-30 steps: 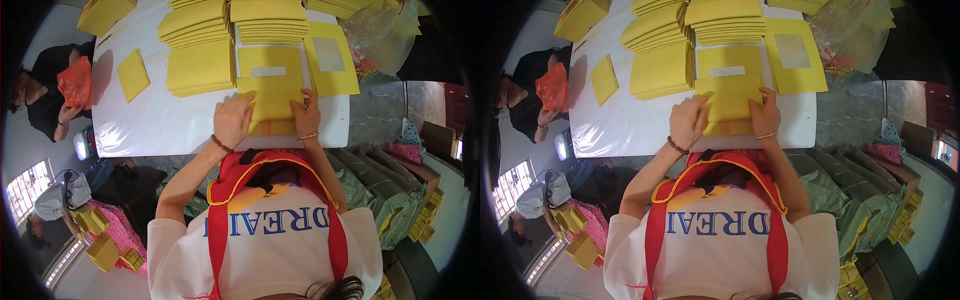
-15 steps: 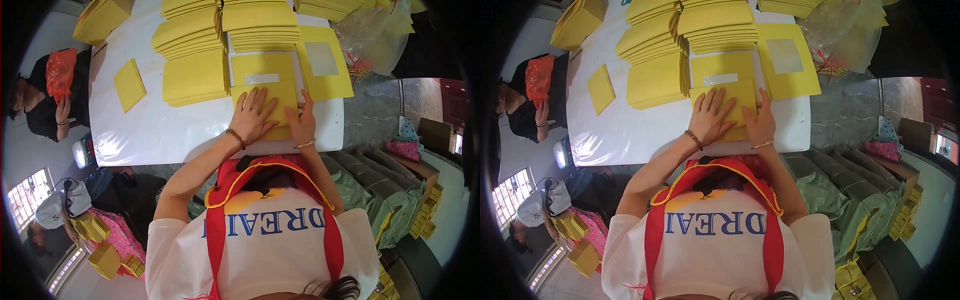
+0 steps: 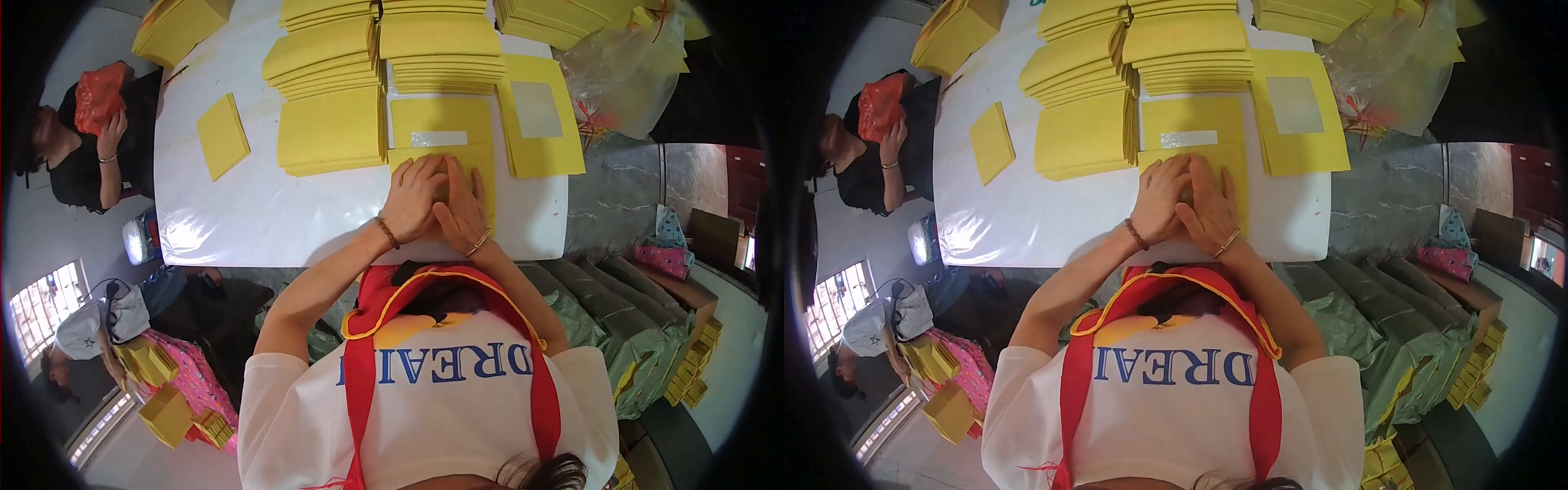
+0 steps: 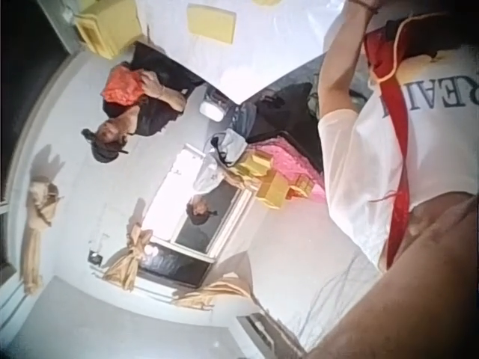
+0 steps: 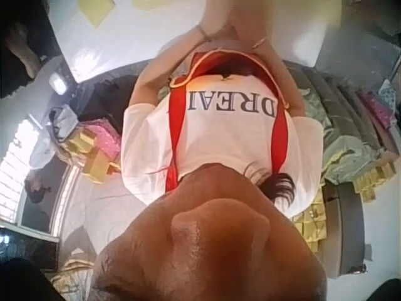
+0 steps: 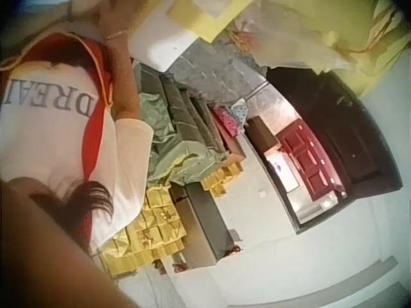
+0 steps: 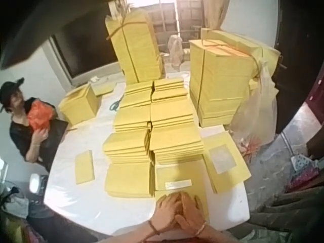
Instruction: Manually folding yellow paper sheets into packets and inserting silver foil squares.
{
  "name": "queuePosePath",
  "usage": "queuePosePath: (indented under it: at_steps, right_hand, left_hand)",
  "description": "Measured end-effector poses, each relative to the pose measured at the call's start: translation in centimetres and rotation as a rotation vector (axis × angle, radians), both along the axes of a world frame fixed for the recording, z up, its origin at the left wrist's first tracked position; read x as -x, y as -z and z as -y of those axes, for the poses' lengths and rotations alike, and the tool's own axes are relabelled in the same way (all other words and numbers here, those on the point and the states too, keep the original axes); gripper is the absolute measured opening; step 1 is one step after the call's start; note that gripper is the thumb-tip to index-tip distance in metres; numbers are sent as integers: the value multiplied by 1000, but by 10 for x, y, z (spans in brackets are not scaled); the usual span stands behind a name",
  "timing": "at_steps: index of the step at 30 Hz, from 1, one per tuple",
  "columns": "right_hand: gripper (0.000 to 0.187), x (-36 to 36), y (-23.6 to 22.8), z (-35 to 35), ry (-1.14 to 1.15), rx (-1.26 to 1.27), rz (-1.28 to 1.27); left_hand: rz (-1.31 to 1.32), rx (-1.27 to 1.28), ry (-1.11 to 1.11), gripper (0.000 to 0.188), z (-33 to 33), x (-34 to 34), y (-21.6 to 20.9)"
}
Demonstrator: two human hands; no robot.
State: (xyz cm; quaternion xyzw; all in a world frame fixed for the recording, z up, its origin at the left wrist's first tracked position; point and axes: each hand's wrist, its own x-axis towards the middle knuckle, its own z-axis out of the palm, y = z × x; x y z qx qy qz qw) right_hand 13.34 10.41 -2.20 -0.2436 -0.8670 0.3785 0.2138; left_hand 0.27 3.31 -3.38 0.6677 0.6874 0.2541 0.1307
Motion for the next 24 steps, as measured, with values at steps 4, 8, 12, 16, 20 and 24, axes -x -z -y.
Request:
queuePosePath:
  at_steps: [4,8,12,16,20,24]
  right_hand:
    - [57,4,10,4,6,-218,157]
    - [57,5,12,5,4,-452,331]
    - [57,7,10,7,3,-407,308]
    - [56,6,8,6,8,-332,278]
    - [60,3,3,1,14,-128,190]
    - [61,-6,13,-8,84,234,-145]
  left_hand:
    - [412,-326,-129,27,4,6,1]
    - [513,-258,-209,21,21,0,-16]
    - [789,4,-330,19,27,-2,-4]
    - [898,54,-360,20,27,2,-1]
    - [582,-70,-228,25,22,0,-10]
    - [9,-186,30,41,19,-7,-24]
